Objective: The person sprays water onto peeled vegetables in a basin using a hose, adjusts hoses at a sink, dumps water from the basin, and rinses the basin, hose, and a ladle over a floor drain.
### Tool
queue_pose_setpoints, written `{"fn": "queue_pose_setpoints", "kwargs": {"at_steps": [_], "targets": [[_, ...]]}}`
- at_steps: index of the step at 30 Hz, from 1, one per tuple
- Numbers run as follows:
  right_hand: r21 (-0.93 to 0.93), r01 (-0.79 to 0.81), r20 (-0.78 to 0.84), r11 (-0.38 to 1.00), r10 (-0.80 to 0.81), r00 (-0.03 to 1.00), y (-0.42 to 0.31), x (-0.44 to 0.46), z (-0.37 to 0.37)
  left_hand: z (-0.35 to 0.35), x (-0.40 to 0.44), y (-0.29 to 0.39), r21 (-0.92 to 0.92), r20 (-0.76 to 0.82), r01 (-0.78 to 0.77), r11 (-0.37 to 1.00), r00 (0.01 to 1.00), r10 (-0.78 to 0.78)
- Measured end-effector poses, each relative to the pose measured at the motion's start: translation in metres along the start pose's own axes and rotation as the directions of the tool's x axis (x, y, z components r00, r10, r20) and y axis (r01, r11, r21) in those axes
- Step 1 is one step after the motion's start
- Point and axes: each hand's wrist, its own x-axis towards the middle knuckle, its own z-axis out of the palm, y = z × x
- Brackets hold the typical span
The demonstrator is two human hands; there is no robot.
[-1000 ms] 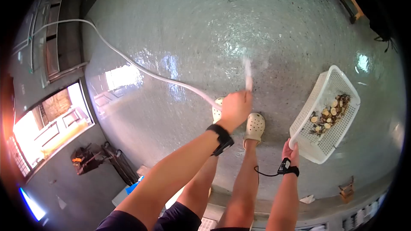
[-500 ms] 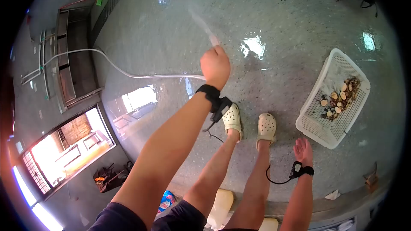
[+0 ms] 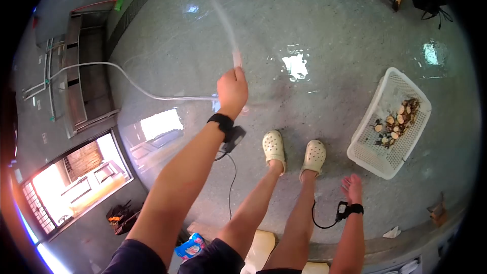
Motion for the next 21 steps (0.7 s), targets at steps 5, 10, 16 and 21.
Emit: {"fn": "queue_pose_setpoints", "kwargs": {"at_steps": [5,10,16,21], "targets": [[0.319,-0.120,-0.135,0.940,0.170,0.976,-0.029,0.028,0.007,0.014,-0.003,-0.026,0.200,-0.055,-0.174,0.964,0.981,0.188],[0.634,-0.175,-0.058,0.753,0.272,0.960,-0.032,0.078,0.004,0.022,-0.013,-0.016,0.215,-0.053,-0.041,0.976,0.997,0.054],[0.725,0.055,-0.208,0.686,0.142,0.968,-0.030,0.100,0.035,0.037,-0.011,-0.006,0.042,0.021,-0.009,0.999,1.000,0.008],[0.725,0.033,-0.156,0.688,0.118,0.981,-0.014,0.122,0.039,0.045,-0.016,0.003,-0.031,0.094,0.009,0.999,0.996,-0.006]]}}
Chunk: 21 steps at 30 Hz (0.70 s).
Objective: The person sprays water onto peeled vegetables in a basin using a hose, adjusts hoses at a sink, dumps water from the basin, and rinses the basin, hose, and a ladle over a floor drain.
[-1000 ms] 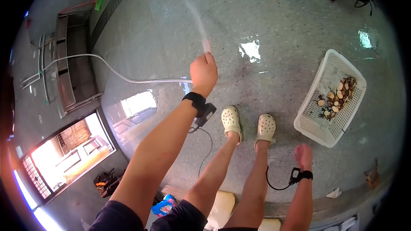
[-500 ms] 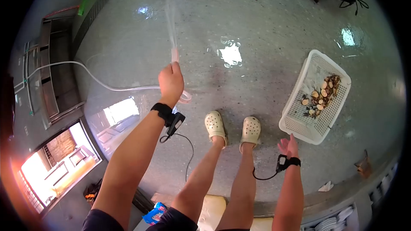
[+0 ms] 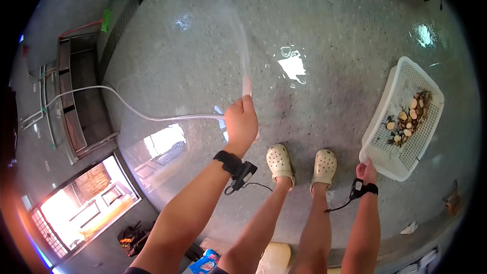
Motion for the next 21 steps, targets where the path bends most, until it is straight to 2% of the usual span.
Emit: {"fn": "queue_pose_setpoints", "kwargs": {"at_steps": [2,4,5,6,7,10,13,14,16,18,19,20,21], "targets": [[0.010,-0.005,0.026,1.000,0.004,1.000,-0.004,-0.010,0.010,0.003,0.001,0.003,-0.023,0.037,0.004,1.000,0.999,-0.003],[-0.057,-0.014,0.026,0.998,0.016,1.000,-0.007,-0.010,0.007,0.015,0.004,-0.004,-0.006,0.063,-0.052,0.999,0.997,0.052],[-0.095,-0.025,0.022,0.995,0.027,0.999,-0.007,-0.012,0.003,0.026,0.006,-0.014,0.045,0.052,-0.150,0.988,0.988,0.148],[-0.093,-0.031,-0.030,0.995,0.028,0.999,-0.008,-0.020,0.004,0.030,0.013,-0.022,0.141,-0.062,-0.214,0.967,0.973,0.224],[-0.113,-0.050,-0.051,0.992,0.044,0.998,-0.009,-0.026,0.005,0.035,0.017,-0.029,0.117,-0.072,-0.160,0.980,0.983,0.169],[-0.195,-0.078,-0.101,0.978,0.059,0.993,-0.010,-0.041,-0.001,-0.014,0.039,-0.019,-0.009,-0.070,0.042,0.999,0.997,-0.042],[-0.342,-0.170,-0.172,0.924,0.116,0.978,-0.010,-0.044,-0.015,-0.055,0.056,-0.029,-0.067,-0.103,0.135,0.989,0.985,-0.141],[-0.384,-0.124,-0.164,0.915,0.064,0.984,-0.008,-0.056,-0.011,-0.069,0.058,-0.032,-0.083,-0.108,0.160,0.984,0.980,-0.169],[-0.417,-0.109,-0.122,0.903,0.063,0.991,-0.002,-0.060,-0.023,-0.091,0.052,-0.035,-0.117,-0.108,0.213,0.970,0.968,-0.225],[-0.455,-0.085,-0.091,0.887,0.049,0.995,0.001,-0.074,-0.023,-0.113,0.042,-0.038,-0.140,-0.125,0.212,0.967,0.965,-0.230],[-0.486,-0.083,-0.103,0.870,0.037,0.994,0.001,-0.078,-0.021,-0.121,0.033,-0.038,-0.136,-0.145,0.174,0.975,0.970,-0.193],[-0.518,-0.082,-0.117,0.851,0.025,0.993,0.002,-0.081,-0.020,-0.126,0.024,-0.041,-0.113,-0.205,0.065,0.992,0.975,-0.087],[-0.549,-0.079,-0.128,0.832,0.010,0.992,0.002,-0.086,-0.020,-0.129,0.018,-0.049,-0.086,-0.246,0.049,0.995,0.967,-0.069]]}}
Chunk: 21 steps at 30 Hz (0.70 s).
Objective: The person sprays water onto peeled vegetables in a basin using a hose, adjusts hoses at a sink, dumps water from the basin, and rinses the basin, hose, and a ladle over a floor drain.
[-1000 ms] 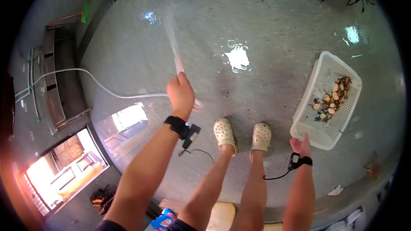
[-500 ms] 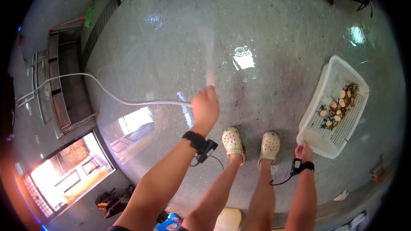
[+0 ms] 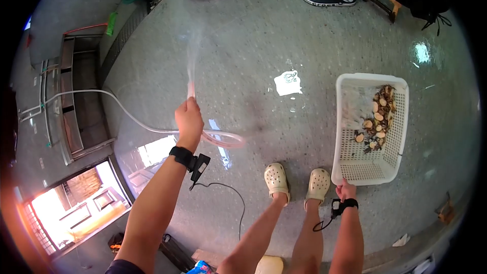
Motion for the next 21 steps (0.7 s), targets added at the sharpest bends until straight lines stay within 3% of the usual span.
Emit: {"fn": "queue_pose_setpoints", "kwargs": {"at_steps": [5,9,11,14,16,18,21], "targets": [[-0.108,0.155,0.049,0.982,-0.150,0.987,-0.019,-0.027,0.017,-0.028,-0.014,-0.025,0.091,-0.094,-0.039,0.995,0.994,0.048],[-0.217,0.327,0.114,0.920,-0.309,0.944,-0.022,-0.057,0.004,-0.058,-0.051,-0.015,-0.033,-0.111,0.060,0.998,0.992,-0.063],[-0.411,0.454,0.170,0.790,-0.423,0.890,-0.016,-0.067,-0.009,-0.084,-0.073,-0.004,-0.154,-0.039,0.154,0.976,0.986,-0.161],[-0.691,0.617,0.360,0.375,-0.561,0.745,-0.002,-0.095,-0.030,-0.090,-0.103,-0.015,-0.035,-0.059,0.050,0.998,0.997,-0.052],[-0.756,0.648,0.508,0.092,-0.542,0.670,0.007,-0.167,-0.044,-0.127,-0.136,0.007,-0.210,0.077,0.247,0.946,0.969,-0.236],[-0.746,0.653,0.535,0.134,-0.464,0.706,0.019,-0.209,-0.051,-0.149,-0.159,0.010,-0.305,0.164,0.350,0.886,0.935,-0.313],[-0.728,0.685,0.612,0.042,-0.411,0.676,0.035,-0.253,-0.073,-0.178,-0.195,0.001,-0.343,0.188,0.390,0.855,0.920,-0.344]]}}
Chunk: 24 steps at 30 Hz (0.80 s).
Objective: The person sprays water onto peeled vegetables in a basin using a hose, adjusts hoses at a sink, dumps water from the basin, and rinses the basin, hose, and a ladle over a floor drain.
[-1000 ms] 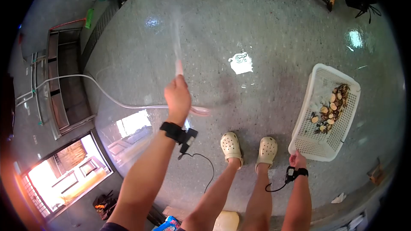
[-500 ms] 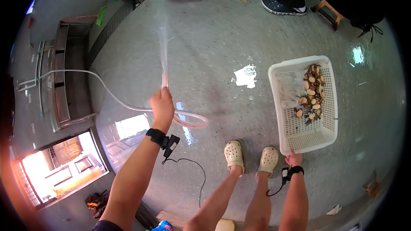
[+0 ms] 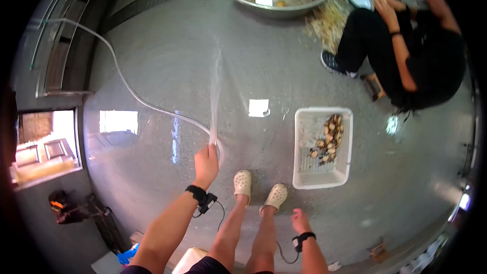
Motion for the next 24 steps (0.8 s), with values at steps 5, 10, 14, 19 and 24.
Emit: {"fn": "queue_pose_setpoints", "kwargs": {"at_steps": [5,10,14,19,24], "targets": [[-0.168,-0.056,0.096,0.984,0.073,0.993,-0.065,-0.079,-0.041,-0.062,-0.035,0.004,-0.079,0.019,0.092,0.993,0.996,-0.090],[-0.111,-0.126,0.087,0.986,0.136,0.987,-0.105,-0.126,-0.073,-0.153,-0.044,0.008,-0.139,0.048,0.094,0.986,0.995,-0.088],[0.015,-0.185,0.149,0.983,0.181,0.972,-0.149,-0.151,-0.093,-0.222,-0.041,0.005,-0.099,-0.008,0.053,0.994,0.999,-0.054],[-0.240,0.124,0.291,0.963,-0.051,0.955,-0.189,-0.176,-0.094,-0.294,-0.027,-0.001,-0.068,0.052,0.023,0.997,0.998,-0.020],[-0.409,0.240,0.248,0.880,-0.146,0.958,-0.150,-0.106,-0.058,-0.354,0.002,0.021,0.057,0.064,0.036,0.998,0.997,-0.040]]}}
